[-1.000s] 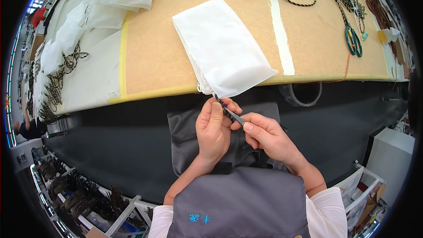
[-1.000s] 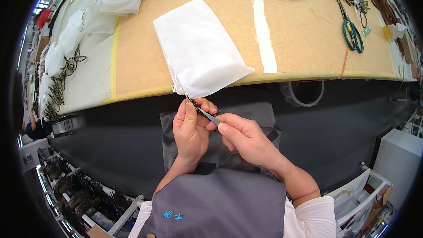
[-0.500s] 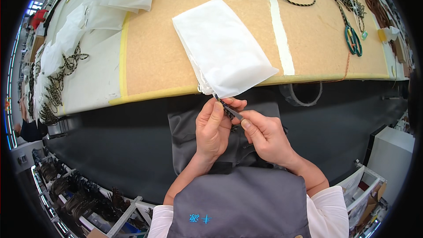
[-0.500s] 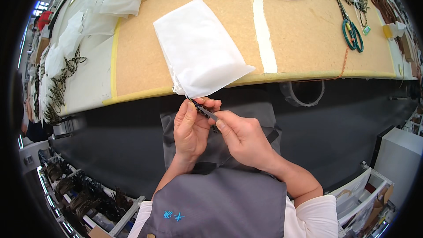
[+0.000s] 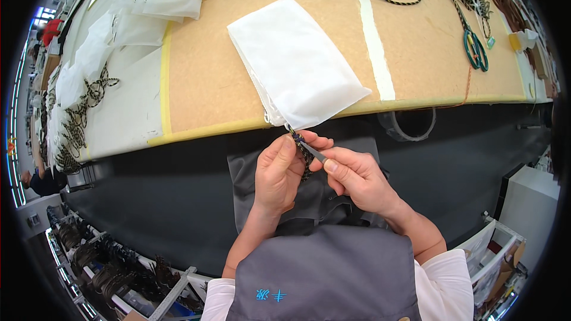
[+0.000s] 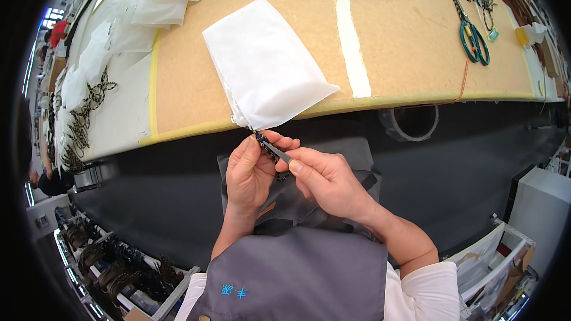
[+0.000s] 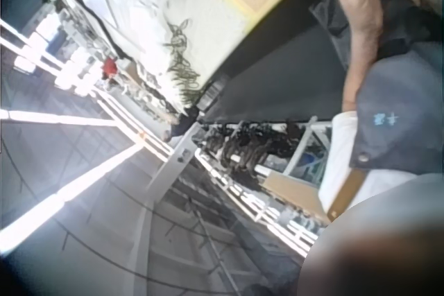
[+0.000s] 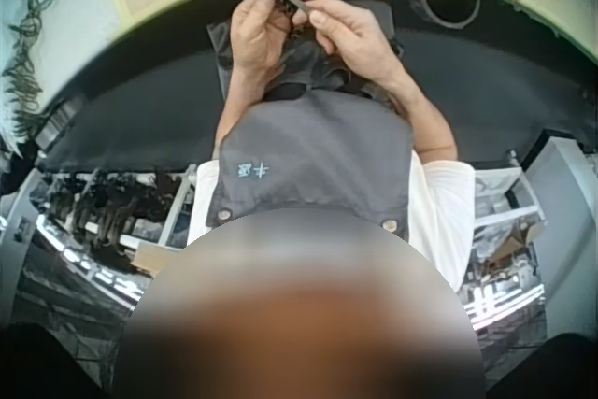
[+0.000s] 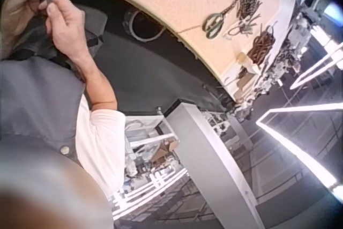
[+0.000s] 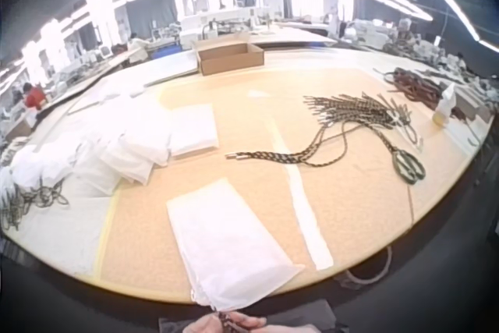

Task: Threading a cord through a toggle and a bag component using pliers.

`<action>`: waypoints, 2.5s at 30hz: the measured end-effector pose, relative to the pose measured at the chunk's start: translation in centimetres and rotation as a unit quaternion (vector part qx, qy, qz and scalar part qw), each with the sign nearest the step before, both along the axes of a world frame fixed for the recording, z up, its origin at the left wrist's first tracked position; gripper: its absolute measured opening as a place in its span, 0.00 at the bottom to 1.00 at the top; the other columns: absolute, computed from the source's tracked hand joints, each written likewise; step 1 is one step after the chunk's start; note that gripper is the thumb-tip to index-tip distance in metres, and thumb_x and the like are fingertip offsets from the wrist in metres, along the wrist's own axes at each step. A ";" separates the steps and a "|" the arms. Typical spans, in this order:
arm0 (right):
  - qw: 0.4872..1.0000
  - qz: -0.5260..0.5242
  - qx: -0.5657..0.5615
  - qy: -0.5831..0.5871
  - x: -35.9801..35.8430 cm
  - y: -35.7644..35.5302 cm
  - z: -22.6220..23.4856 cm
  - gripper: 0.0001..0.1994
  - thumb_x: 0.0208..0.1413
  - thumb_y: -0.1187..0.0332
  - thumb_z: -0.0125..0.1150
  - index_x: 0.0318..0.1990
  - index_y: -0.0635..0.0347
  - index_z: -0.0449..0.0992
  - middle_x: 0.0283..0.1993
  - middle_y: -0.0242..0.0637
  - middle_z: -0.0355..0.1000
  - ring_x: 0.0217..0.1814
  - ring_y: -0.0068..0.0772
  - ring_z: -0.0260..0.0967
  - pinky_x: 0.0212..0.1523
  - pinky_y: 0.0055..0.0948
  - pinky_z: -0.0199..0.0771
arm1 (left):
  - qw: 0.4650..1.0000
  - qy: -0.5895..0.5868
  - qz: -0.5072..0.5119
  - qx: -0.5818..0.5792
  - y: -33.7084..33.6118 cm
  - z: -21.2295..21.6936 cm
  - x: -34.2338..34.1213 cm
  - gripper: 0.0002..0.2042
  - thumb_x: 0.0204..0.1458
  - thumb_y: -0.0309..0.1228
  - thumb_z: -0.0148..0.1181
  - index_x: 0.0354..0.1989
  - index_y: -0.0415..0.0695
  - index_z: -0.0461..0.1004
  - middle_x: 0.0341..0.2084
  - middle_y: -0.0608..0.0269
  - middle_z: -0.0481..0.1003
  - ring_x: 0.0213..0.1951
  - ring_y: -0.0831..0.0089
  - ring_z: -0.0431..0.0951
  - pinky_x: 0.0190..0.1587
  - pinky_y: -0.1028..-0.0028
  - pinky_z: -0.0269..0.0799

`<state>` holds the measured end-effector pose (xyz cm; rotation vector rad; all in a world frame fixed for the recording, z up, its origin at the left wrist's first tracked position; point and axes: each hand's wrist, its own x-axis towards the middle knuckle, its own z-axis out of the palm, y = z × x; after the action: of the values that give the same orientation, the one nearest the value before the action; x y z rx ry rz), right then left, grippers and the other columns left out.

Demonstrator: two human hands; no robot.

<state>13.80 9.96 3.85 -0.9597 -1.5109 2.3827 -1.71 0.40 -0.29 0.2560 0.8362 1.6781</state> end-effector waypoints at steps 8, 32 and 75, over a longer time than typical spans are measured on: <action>0.999 0.024 -0.026 0.010 0.2 0.0 -0.4 0.15 0.72 0.65 0.47 0.55 0.64 0.75 0.22 0.21 0.60 0.23 0.12 0.53 0.24 0.18 0.55 | 0.998 -0.047 0.034 0.037 0.1 -0.3 0.8 0.15 0.71 0.39 0.46 0.47 0.39 0.74 0.42 0.56 0.77 0.49 0.65 0.79 0.47 0.69 0.74; 0.983 0.035 0.174 -0.054 -0.2 -0.1 0.5 0.10 0.68 0.71 0.52 0.49 0.65 0.76 0.28 0.36 0.75 0.26 0.29 0.72 0.27 0.28 0.69 | 0.990 0.091 0.106 0.004 0.4 -1.1 1.4 0.16 0.69 0.35 0.47 0.49 0.34 0.75 0.45 0.46 0.80 0.51 0.53 0.80 0.53 0.60 0.77; 0.992 0.013 -0.112 0.057 -0.8 0.3 -0.7 0.11 0.70 0.67 0.49 0.47 0.61 0.77 0.22 0.20 0.60 0.22 0.11 0.53 0.24 0.16 0.53 | 0.986 -0.122 -0.054 0.100 0.9 -1.6 -1.9 0.18 0.71 0.38 0.43 0.55 0.40 0.75 0.53 0.48 0.77 0.62 0.51 0.72 0.67 0.56 0.63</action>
<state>13.01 10.26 3.19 -0.8317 -1.2443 2.6196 -3.60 1.26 -1.91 0.2241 0.4643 1.6528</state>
